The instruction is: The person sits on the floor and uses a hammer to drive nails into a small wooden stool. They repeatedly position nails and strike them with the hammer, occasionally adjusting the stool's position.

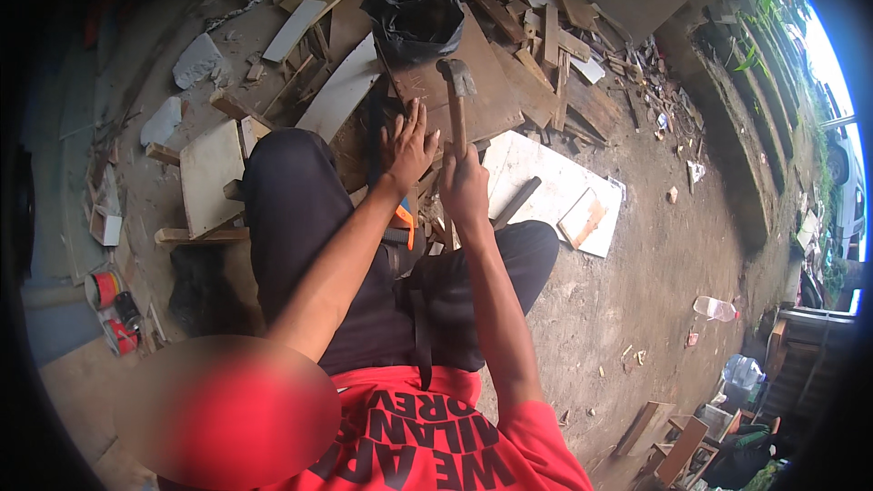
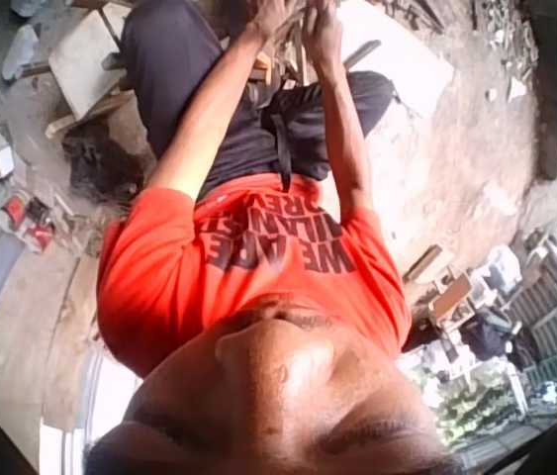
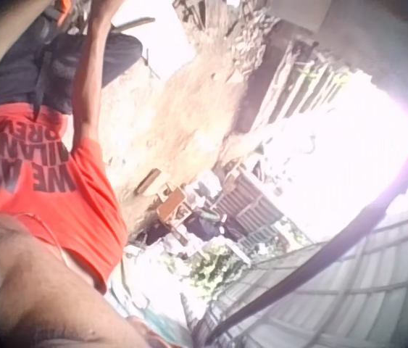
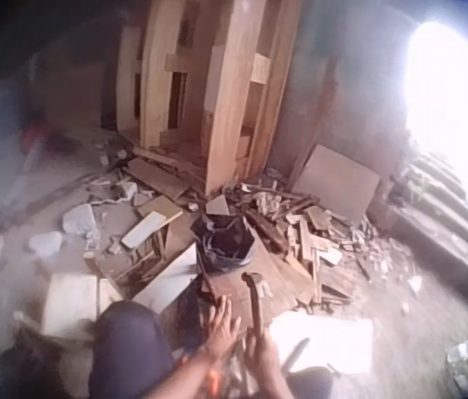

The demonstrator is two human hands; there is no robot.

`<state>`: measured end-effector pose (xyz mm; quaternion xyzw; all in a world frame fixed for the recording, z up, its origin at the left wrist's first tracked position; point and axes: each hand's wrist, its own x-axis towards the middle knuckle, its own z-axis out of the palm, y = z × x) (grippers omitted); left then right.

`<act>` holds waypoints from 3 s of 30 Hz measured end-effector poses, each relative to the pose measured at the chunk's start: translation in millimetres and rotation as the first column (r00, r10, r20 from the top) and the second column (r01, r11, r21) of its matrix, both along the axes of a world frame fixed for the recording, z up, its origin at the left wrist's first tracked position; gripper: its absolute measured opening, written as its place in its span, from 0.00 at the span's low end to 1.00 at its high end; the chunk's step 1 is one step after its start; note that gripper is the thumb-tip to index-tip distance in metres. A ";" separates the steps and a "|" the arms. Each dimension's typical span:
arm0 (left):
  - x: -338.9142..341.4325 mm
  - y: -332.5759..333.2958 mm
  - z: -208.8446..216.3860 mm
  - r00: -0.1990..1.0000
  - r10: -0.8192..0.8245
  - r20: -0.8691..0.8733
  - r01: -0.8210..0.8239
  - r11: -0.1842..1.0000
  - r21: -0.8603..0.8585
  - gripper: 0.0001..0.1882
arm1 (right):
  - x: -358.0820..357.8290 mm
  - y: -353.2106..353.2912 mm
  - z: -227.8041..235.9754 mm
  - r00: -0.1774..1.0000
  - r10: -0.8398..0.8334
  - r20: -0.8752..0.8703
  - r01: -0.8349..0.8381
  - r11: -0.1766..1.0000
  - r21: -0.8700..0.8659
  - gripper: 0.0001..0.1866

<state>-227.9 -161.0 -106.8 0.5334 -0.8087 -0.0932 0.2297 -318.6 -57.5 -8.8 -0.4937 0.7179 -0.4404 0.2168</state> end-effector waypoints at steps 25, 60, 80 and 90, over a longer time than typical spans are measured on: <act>-20.6 -37.4 15.2 1.000 -0.022 0.009 0.023 0.995 -0.102 0.17 | -22.5 76.9 -94.9 0.936 -0.321 0.143 0.321 0.947 0.026 0.21; 436.8 142.5 100.2 -0.216 0.442 -0.871 -0.359 0.794 0.491 0.13 | 165.9 71.9 -2.0 0.688 0.216 0.693 -0.267 0.963 -0.036 0.21; 454.8 103.9 37.2 0.584 0.474 -0.659 -0.655 0.755 -0.036 0.12 | 176.8 72.3 -21.9 0.791 0.238 0.564 -0.328 0.942 0.063 0.23; 451.8 108.3 47.3 0.631 0.521 -0.575 -0.638 0.770 -0.003 0.12 | 181.7 72.8 -16.5 0.802 0.268 0.533 -0.357 0.932 0.067 0.24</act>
